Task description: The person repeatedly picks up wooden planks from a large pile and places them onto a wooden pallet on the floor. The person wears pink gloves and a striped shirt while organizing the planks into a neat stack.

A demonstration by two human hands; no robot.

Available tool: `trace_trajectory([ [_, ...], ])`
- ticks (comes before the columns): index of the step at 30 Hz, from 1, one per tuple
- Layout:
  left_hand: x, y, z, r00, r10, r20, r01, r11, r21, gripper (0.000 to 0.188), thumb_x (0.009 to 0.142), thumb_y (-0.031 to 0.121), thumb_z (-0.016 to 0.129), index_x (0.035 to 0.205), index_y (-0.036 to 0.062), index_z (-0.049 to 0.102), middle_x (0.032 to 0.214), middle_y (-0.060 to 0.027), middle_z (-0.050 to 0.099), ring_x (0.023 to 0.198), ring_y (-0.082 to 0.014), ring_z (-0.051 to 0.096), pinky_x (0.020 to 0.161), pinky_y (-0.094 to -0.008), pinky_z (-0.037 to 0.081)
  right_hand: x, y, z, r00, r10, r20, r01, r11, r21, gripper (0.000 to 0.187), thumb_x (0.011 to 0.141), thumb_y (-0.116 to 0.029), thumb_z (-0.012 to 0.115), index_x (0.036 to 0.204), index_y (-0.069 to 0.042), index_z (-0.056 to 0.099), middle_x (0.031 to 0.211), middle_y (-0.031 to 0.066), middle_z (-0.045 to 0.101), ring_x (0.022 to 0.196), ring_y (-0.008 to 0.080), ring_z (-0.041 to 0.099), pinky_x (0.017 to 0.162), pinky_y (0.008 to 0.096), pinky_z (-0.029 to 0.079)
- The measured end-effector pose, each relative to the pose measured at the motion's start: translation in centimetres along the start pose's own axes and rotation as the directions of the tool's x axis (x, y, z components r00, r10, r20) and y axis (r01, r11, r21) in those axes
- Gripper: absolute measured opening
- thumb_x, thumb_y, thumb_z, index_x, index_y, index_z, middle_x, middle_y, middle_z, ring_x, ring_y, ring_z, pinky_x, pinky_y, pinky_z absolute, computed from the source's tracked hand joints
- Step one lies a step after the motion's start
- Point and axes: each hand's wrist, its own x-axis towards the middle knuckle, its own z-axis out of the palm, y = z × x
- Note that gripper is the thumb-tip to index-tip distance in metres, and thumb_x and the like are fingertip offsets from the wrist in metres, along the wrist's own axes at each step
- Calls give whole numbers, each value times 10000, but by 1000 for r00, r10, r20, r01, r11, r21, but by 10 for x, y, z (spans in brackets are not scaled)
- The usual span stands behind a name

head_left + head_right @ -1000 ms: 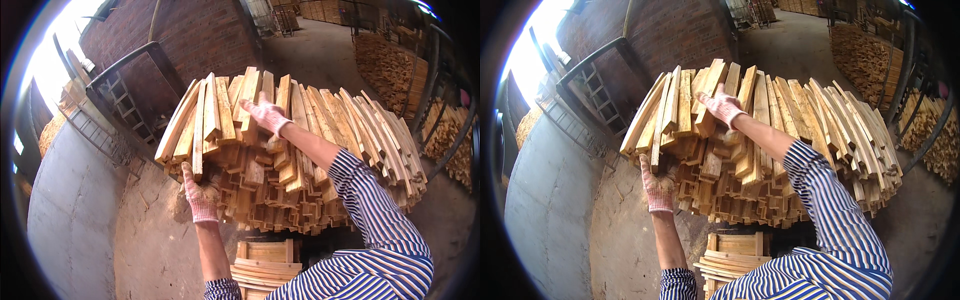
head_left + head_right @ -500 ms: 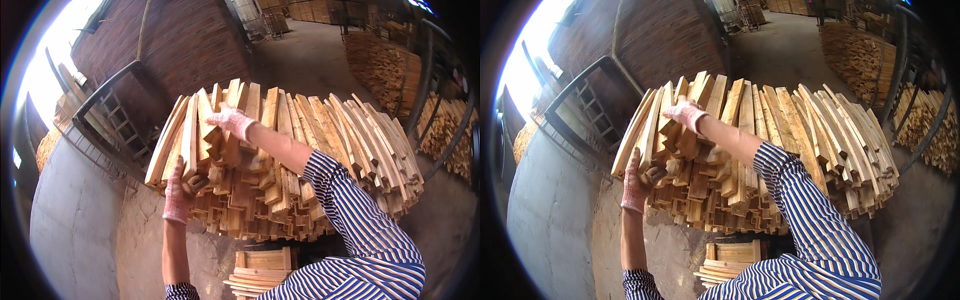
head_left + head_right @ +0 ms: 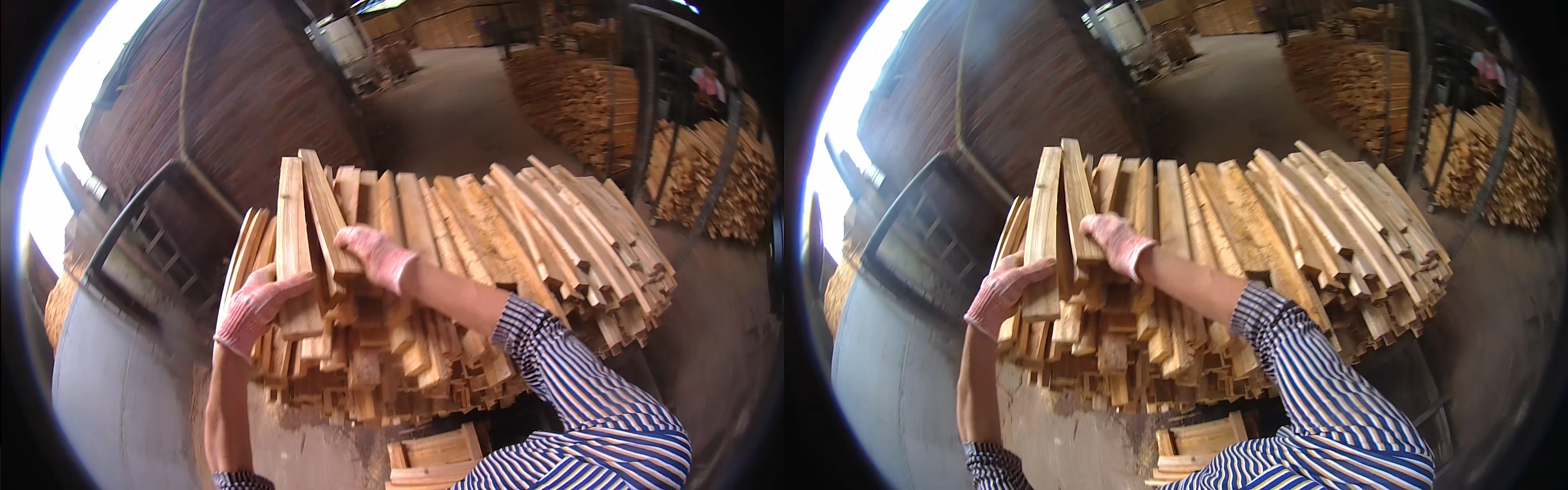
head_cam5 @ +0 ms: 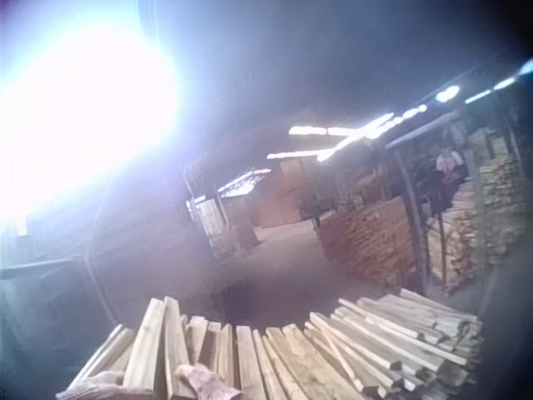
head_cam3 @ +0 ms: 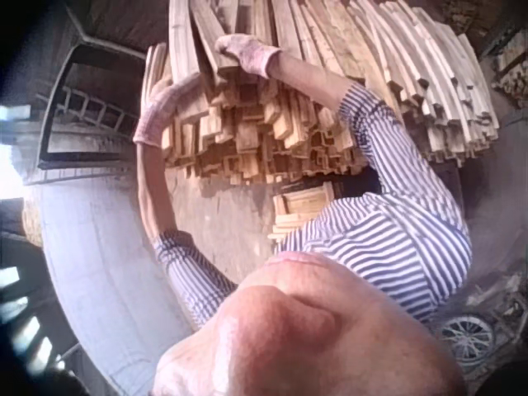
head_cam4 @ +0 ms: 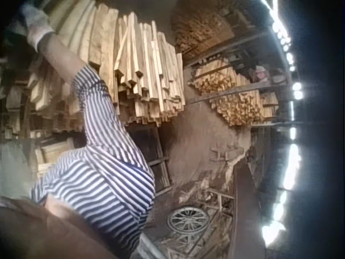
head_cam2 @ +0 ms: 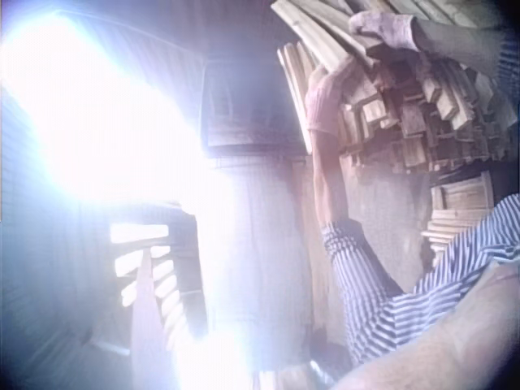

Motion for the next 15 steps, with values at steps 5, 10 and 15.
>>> trace_trajectory([
  [5,80,-12,40,989,-70,131,109,940,-324,381,870,255,757,1174,38,676,1038,-61,720,936,-164,696,856,-308,562,-20,33,0,993,94,-72,-88,993,75,569,849,16,667,1388,-48,498,1358,208,579,1297,348,536,1090,385,438],
  [10,102,-31,13,992,-84,97,115,922,-370,402,879,286,740,1223,86,687,1096,-93,729,962,-203,697,885,-363,560,7,27,7,923,353,155,-358,635,684,416,823,-129,756,1214,-88,618,1169,138,677,1077,279,644,891,384,555],
  [15,87,-58,12,995,98,4,-77,814,-575,374,921,228,697,1221,10,656,1082,-96,719,884,-207,710,793,-337,587,16,-6,4,768,577,280,-497,259,828,372,902,-323,660,1045,20,681,961,155,706,891,292,677,781,442,573],
])
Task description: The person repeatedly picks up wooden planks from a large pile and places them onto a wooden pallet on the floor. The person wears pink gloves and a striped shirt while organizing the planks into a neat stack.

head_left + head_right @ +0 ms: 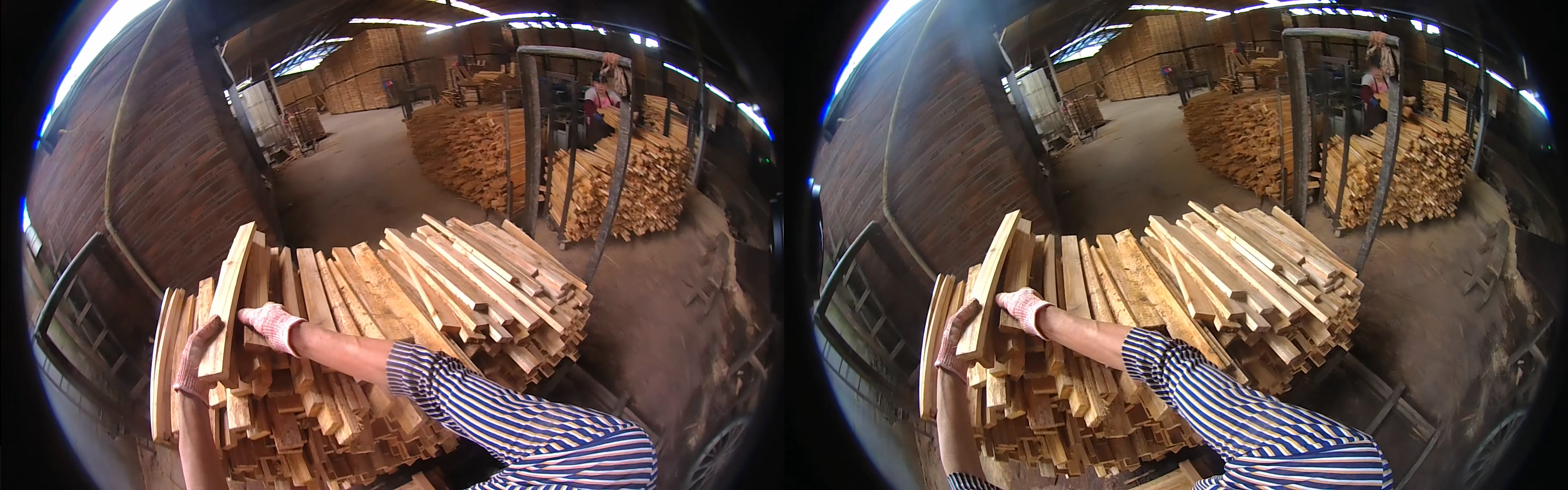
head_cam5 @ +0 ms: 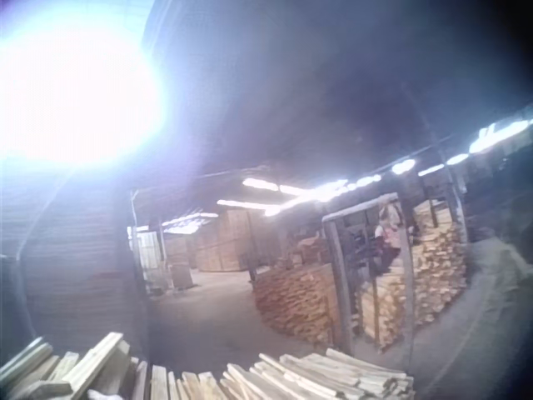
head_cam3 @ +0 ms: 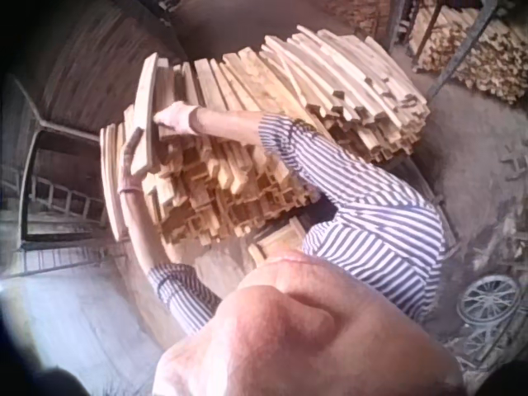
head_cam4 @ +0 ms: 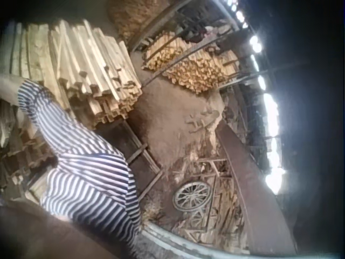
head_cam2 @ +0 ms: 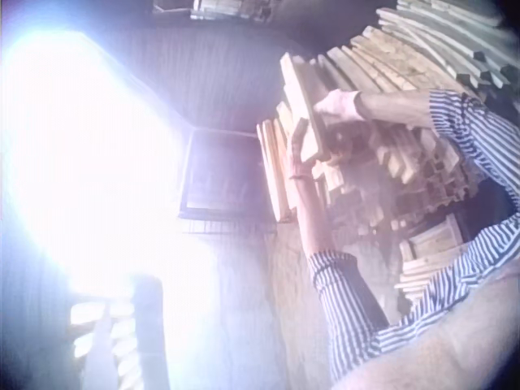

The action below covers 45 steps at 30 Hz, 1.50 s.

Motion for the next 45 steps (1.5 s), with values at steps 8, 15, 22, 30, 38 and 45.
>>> trace_trajectory([
  [8,-194,-17,-45,997,-81,10,82,995,-64,495,945,265,633,1353,-5,557,1247,-152,658,1108,-232,673,961,-380,560,-147,37,31,956,91,279,-149,969,195,831,994,-398,591,1501,125,191,1447,258,486,1319,282,514,1149,388,403],
  [15,-263,-55,-11,973,-197,-120,163,956,-245,556,867,323,734,1255,-48,587,1104,-178,706,904,-276,729,820,-388,615,-230,57,47,935,288,206,-313,944,101,496,926,-359,710,1317,-65,625,1286,87,661,1150,214,629,954,392,550],
  [22,-360,-107,2,987,-150,61,161,945,-284,750,797,219,817,1409,2,442,1264,-141,621,1122,-251,630,957,-387,548,-299,116,5,862,35,505,120,955,-272,422,1062,-219,460,1421,0,500,1350,151,590,1137,229,649,1045,361,487],
  [30,-471,-259,55,974,-96,-207,103,994,25,1152,664,337,941,1542,52,252,1442,-155,475,1328,-292,460,1101,-407,402,-318,259,-26,712,157,684,-558,718,416,649,905,-165,622,1499,-70,380,1408,113,550,1085,158,625,935,312,514],
  [38,-572,-304,-6,812,-49,-582,-112,965,-237,911,666,114,939,1438,93,454,1164,-29,657,1055,-167,628,840,-317,562,-452,334,43,792,328,514,-237,942,-236,1092,616,-253,978,1463,-51,319,1322,69,578,1224,175,537,1076,363,442],
  [45,-744,-398,-18,652,-287,-701,394,919,-10,532,735,193,899,1200,68,675,1168,-55,708,1073,-190,657,932,-332,552,-480,471,107,452,553,700,60,764,-642,1195,467,-269,1003,1469,-79,379,1365,109,560,1251,232,532,1069,370,445],
])
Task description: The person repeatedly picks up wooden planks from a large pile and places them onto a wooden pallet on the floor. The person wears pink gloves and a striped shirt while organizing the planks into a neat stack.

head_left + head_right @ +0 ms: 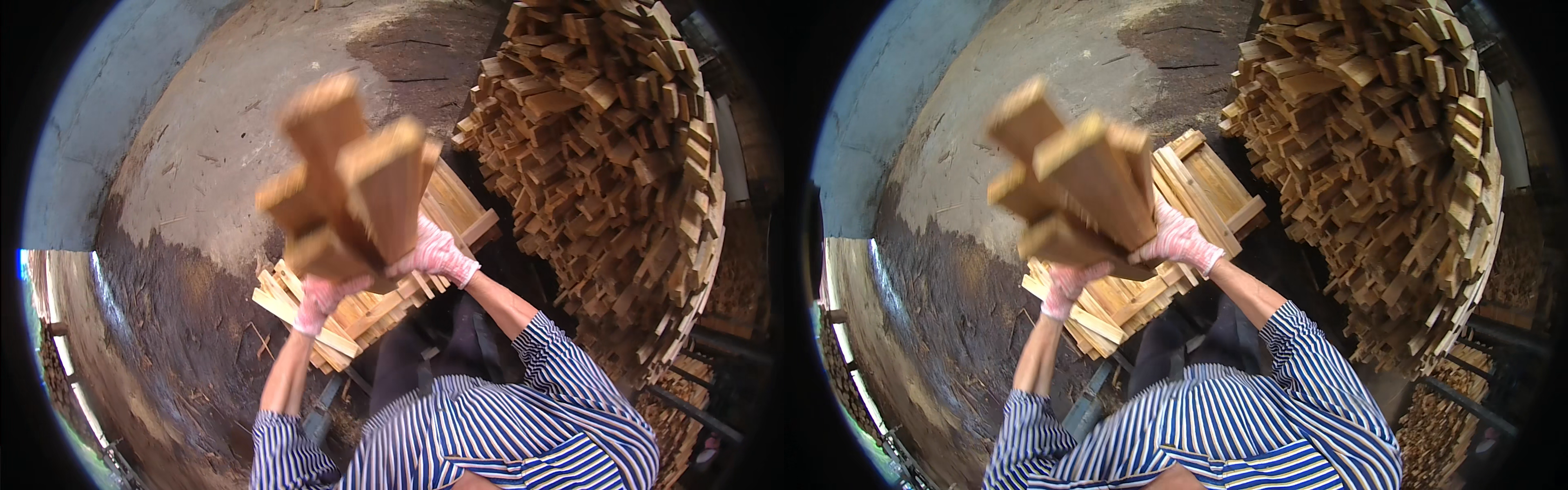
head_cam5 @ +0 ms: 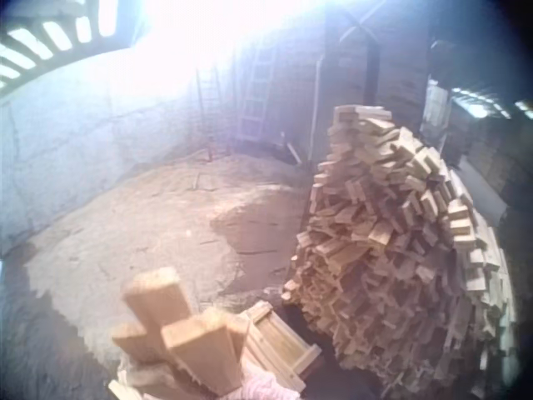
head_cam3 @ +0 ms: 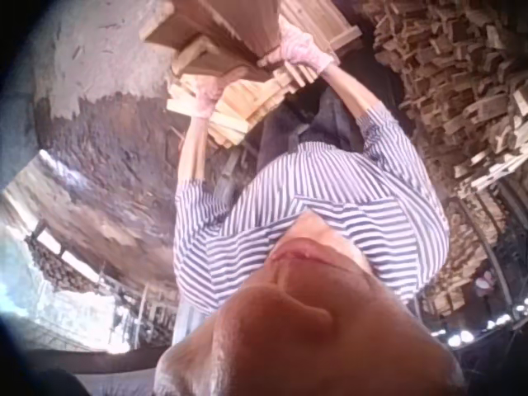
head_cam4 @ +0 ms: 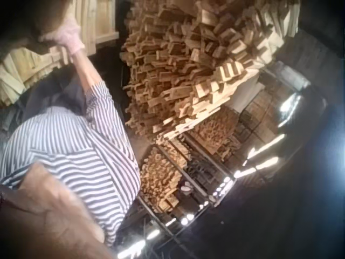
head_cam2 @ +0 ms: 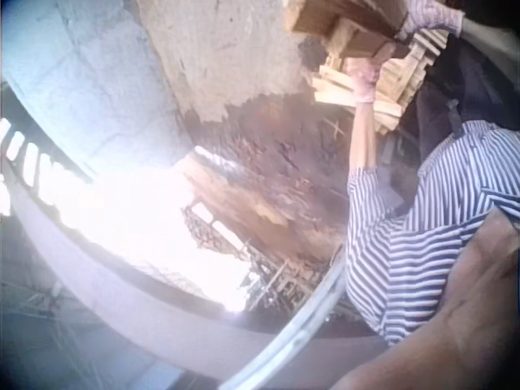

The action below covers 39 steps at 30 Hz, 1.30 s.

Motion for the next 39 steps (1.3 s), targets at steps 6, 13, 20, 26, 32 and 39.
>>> trace_trajectory([
  [6,-33,-246,15,960,-41,-278,-46,953,-299,685,827,277,824,1407,99,506,1378,-88,566,1247,-239,545,1077,-397,470,57,105,91,936,82,343,-133,983,128,1099,530,-252,983,1452,-106,402,1391,111,537,1267,261,532,1090,360,440],
  [13,18,-402,18,965,-212,-156,134,906,-402,766,889,323,761,1513,114,367,1498,-104,464,1353,-236,462,1144,-381,402,134,264,176,902,34,431,-144,963,227,1235,511,-248,1007,1529,-132,317,1399,144,533,1289,269,520,1110,399,441],
  [20,41,-381,-11,957,-132,-259,-43,816,-576,688,1038,526,363,1527,48,285,1493,-266,416,1336,-489,426,1129,-690,305,173,178,172,862,279,424,-40,871,-490,1279,494,-360,993,1532,-89,296,1323,191,598,1241,314,582,1053,388,481],
  [26,56,-413,22,890,-199,-411,-209,623,-754,614,1036,357,500,1496,4,299,1457,-348,379,1333,-458,446,1106,-564,417,130,187,169,950,189,250,-205,978,40,1242,570,-449,957,1499,19,280,1347,229,557,1253,281,564,1078,348,443],
  [32,137,-417,59,845,-483,-228,127,596,-792,643,902,405,703,1402,29,555,1436,-178,544,1391,-266,440,1184,-426,309,113,299,163,903,428,-30,-420,867,-267,1170,730,-370,866,1576,-6,145,1504,262,395,1391,341,422,1156,378,349],
  [39,141,-455,73,557,-645,-524,540,760,-361,802,889,458,684,1487,15,384,1337,-309,574,1264,-386,561,1051,-400,437,96,359,155,863,452,223,-215,730,-648,1107,815,-307,760,1593,-29,23,1652,222,102,1534,336,128,1251,361,161],
])
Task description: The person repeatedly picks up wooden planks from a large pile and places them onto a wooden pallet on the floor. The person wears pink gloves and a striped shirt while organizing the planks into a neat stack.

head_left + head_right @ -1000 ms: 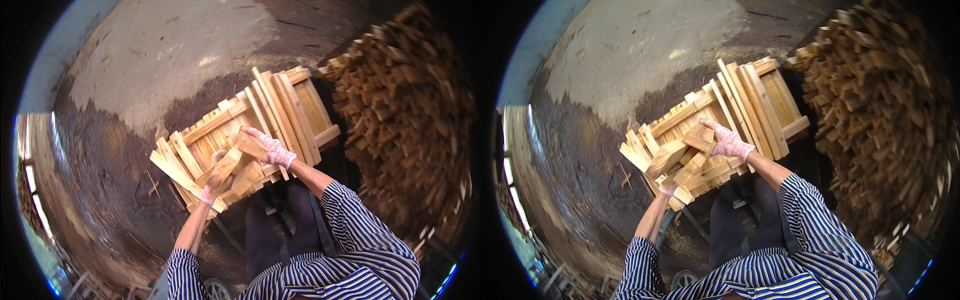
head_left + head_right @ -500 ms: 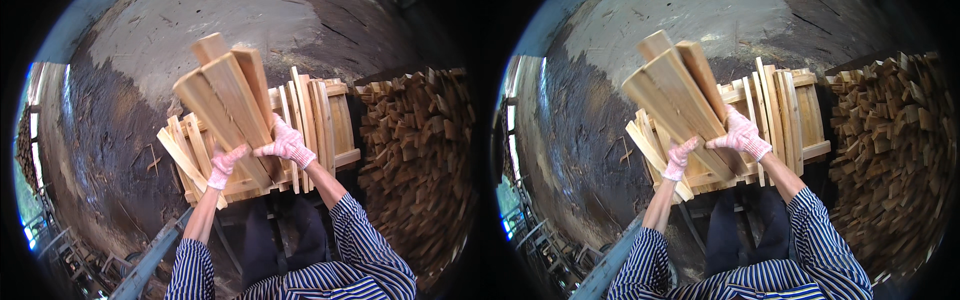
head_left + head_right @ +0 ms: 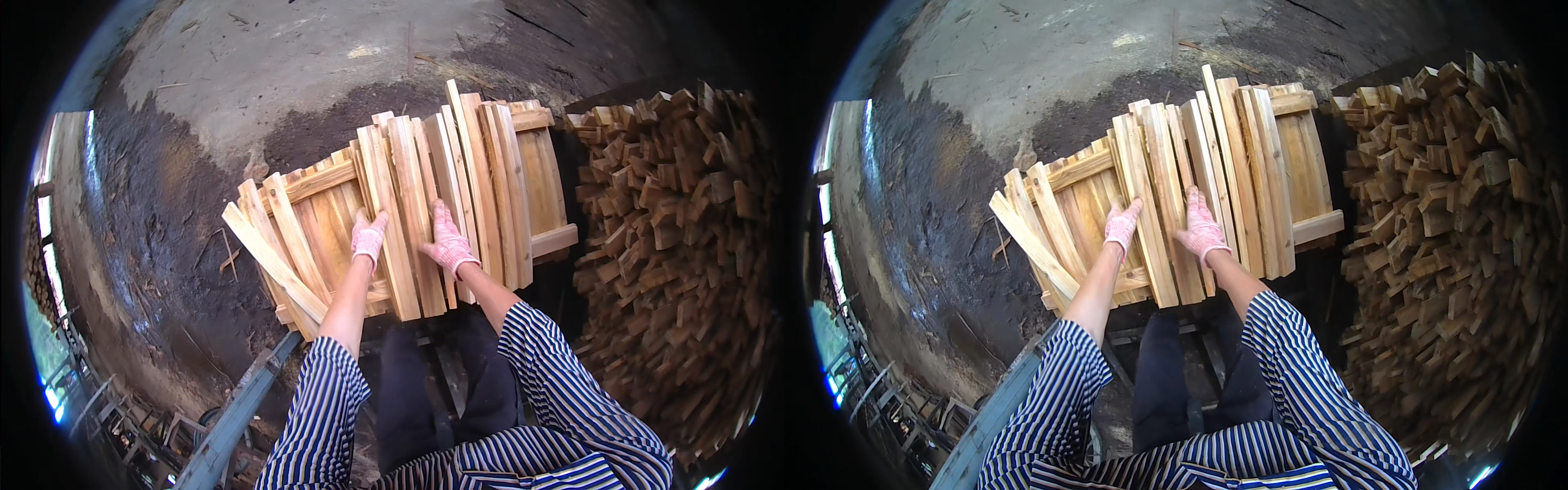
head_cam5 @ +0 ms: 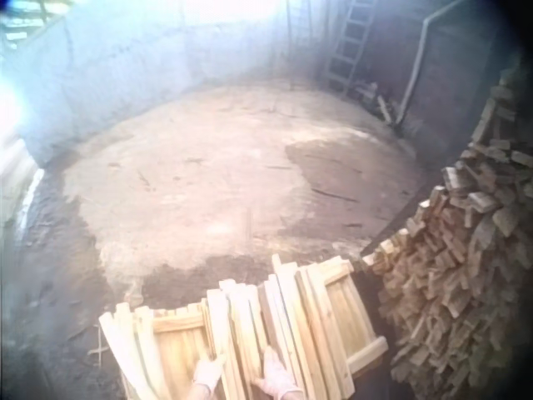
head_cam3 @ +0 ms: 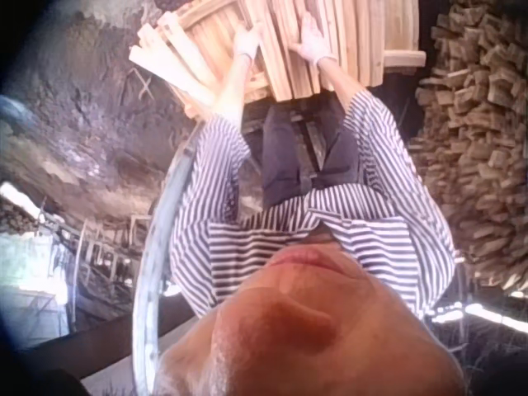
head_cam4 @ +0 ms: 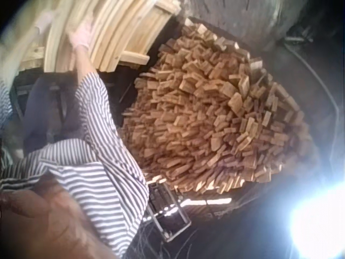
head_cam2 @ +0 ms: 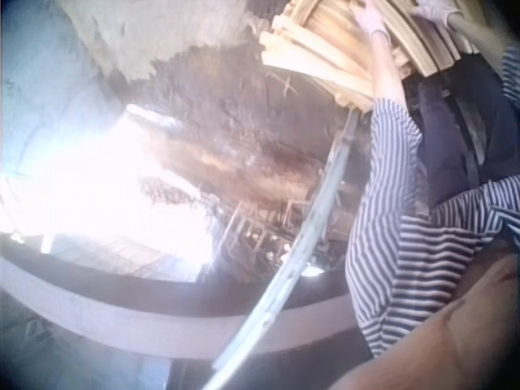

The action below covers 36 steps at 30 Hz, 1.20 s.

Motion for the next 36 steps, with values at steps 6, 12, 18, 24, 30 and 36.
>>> trace_trajectory([
  [6,-68,-44,-45,972,-115,-205,150,975,166,857,831,489,738,1476,33,407,1501,-256,438,1384,-384,427,1139,-446,346,1,14,-9,999,8,33,-10,997,75,1121,820,-338,763,1599,-42,13,1656,200,139,1520,313,202,1224,330,220],
  [12,-45,-116,-145,724,-267,-636,458,876,154,1035,778,555,777,1497,-23,309,1469,-287,414,1375,-436,395,1132,-485,358,3,8,7,998,60,6,-60,998,-5,1162,794,-278,806,1593,-31,-1,1651,201,148,1520,316,197,1235,322,197],
  [18,14,-164,-190,736,-272,-620,453,879,153,1032,740,555,790,1509,74,297,1533,-188,356,1406,-386,354,1102,-556,371,-3,-55,51,916,110,-385,-247,911,-330,1008,845,-261,763,1584,-21,119,1620,235,217,1501,325,247,1244,363,210],
  [24,-40,-123,-213,940,-226,-254,112,911,-396,847,804,176,815,1494,30,347,1241,-205,641,1060,-326,655,951,-398,535,-19,-199,179,992,-108,71,83,953,290,962,851,-517,727,1580,-113,248,1602,193,309,1474,329,321,1197,435,312],
  [30,-81,-156,-270,907,359,222,-411,869,276,1037,802,562,743,1547,19,269,1612,-255,209,1512,-384,159,1223,-482,252,-20,-249,230,959,-74,273,-180,586,790,980,883,-366,761,1599,-81,155,1542,226,395,1386,286,437,1158,404,363],
  [36,17,-183,-277,976,-1,-217,27,993,116,1074,766,438,794,1575,53,202,1518,-285,395,1399,-405,412,1142,-421,375,41,-279,251,989,55,-137,-39,992,118,958,897,-337,698,1615,-190,81,1493,298,373,1333,412,449,1077,479,423],
])
